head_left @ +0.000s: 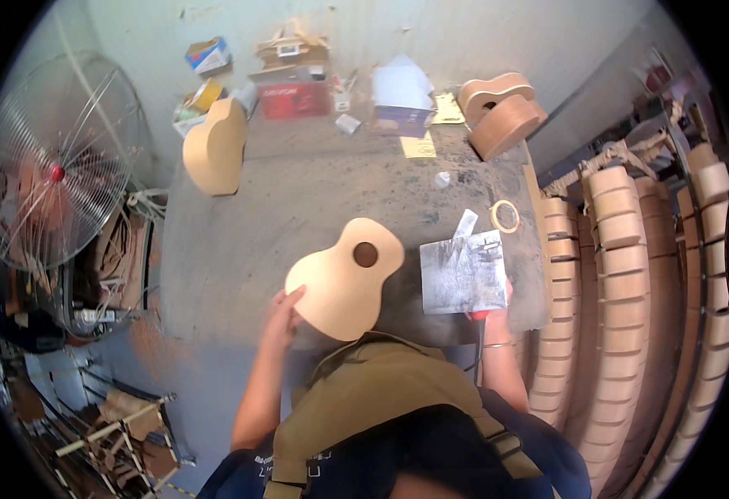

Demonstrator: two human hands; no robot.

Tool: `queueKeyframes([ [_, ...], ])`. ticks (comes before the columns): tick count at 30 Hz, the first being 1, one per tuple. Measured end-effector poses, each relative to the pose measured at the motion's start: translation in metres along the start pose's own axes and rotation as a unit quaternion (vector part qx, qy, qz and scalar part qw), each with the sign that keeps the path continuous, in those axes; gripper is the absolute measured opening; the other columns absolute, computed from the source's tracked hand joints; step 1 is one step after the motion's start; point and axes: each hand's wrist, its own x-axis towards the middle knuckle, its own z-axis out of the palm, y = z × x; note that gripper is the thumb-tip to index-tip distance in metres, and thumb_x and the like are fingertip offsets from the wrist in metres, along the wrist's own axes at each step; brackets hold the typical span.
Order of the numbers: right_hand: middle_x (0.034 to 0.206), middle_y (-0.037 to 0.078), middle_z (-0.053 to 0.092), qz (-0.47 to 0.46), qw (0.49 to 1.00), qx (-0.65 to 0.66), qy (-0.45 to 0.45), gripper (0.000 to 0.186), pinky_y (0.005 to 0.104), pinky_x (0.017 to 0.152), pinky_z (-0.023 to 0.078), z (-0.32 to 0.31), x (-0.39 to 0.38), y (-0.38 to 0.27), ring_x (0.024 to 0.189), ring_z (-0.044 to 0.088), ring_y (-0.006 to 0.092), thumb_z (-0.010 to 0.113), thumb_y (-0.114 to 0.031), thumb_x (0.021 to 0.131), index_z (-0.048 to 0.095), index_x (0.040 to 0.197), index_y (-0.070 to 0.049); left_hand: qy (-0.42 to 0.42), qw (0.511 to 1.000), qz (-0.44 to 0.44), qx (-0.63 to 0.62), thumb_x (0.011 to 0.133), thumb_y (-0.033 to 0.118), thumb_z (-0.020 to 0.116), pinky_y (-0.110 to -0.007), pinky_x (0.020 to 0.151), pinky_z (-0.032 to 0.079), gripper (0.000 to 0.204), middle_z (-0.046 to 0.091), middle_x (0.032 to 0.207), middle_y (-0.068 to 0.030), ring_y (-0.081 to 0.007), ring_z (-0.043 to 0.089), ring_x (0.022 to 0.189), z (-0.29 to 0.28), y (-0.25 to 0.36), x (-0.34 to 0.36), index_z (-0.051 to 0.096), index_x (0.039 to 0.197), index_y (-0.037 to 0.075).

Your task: The person applies a white substance from a tube onto a wooden guitar body and spreads it with their fingers. They then use a red electric sander to smooth the surface of the wood, repeating the application and sanding process on different areas of the instrument.

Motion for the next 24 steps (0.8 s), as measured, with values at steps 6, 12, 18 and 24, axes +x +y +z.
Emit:
queueKeyframes([
  [6,0.101,0.012,0.071,-0.126,0.901,-0.389,-0.141,0.036,0.0263,0.042,0.048,0.077,-0.006,-0.006,0.061,0.068,0.0152,0.073,-0.015,0.098,0.056,0.129,-0.01,-0.026,0.997,-0.071,0.033,0.093,0.027,0.088,-0.033,0.091,0.065,0.045,0.078,0.116,-0.0094,-0.0188,0.077,0.103,0.001,-0.044,0.002,0.071,0.124,-0.001],
  [12,0.112,0.015,0.072,-0.341,0.612,-0.699,-0.142,0.053,0.0434,0.092,0.057,0.148,0.035,0.067,0.105,0.073,0.0343,0.089,-0.022,0.079,0.061,0.123,-0.011,-0.059,0.995,-0.06,0.061,0.092,0.032,0.09,-0.033,0.089,0.065,0.051,0.077,0.115,-0.0101,-0.0199,0.077,0.1,-0.011,-0.041,0.008,0.071,0.124,-0.002],
  [18,0.113,0.021,0.067,-0.331,0.432,-0.826,-0.147,0.06,0.0518,0.088,0.058,0.184,0.07,0.13,0.104,0.071,0.0444,0.088,-0.033,0.077,0.063,0.129,-0.015,-0.062,0.993,-0.039,0.096,0.086,0.037,0.095,-0.029,0.074,0.062,0.051,0.079,0.101,-0.0104,-0.0158,0.075,0.084,-0.015,-0.053,0.018,0.075,0.109,-0.004],
  [24,0.119,0.022,0.066,-0.305,0.422,-0.849,-0.085,0.07,0.0538,0.089,0.058,0.204,0.103,0.122,0.108,0.07,0.0455,0.09,-0.036,0.074,0.062,0.135,-0.018,-0.067,0.995,-0.039,0.069,0.086,0.03,0.095,-0.028,0.07,0.061,0.043,0.077,0.095,-0.0099,-0.0142,0.073,0.079,-0.007,-0.042,0.011,0.076,0.101,-0.005],
])
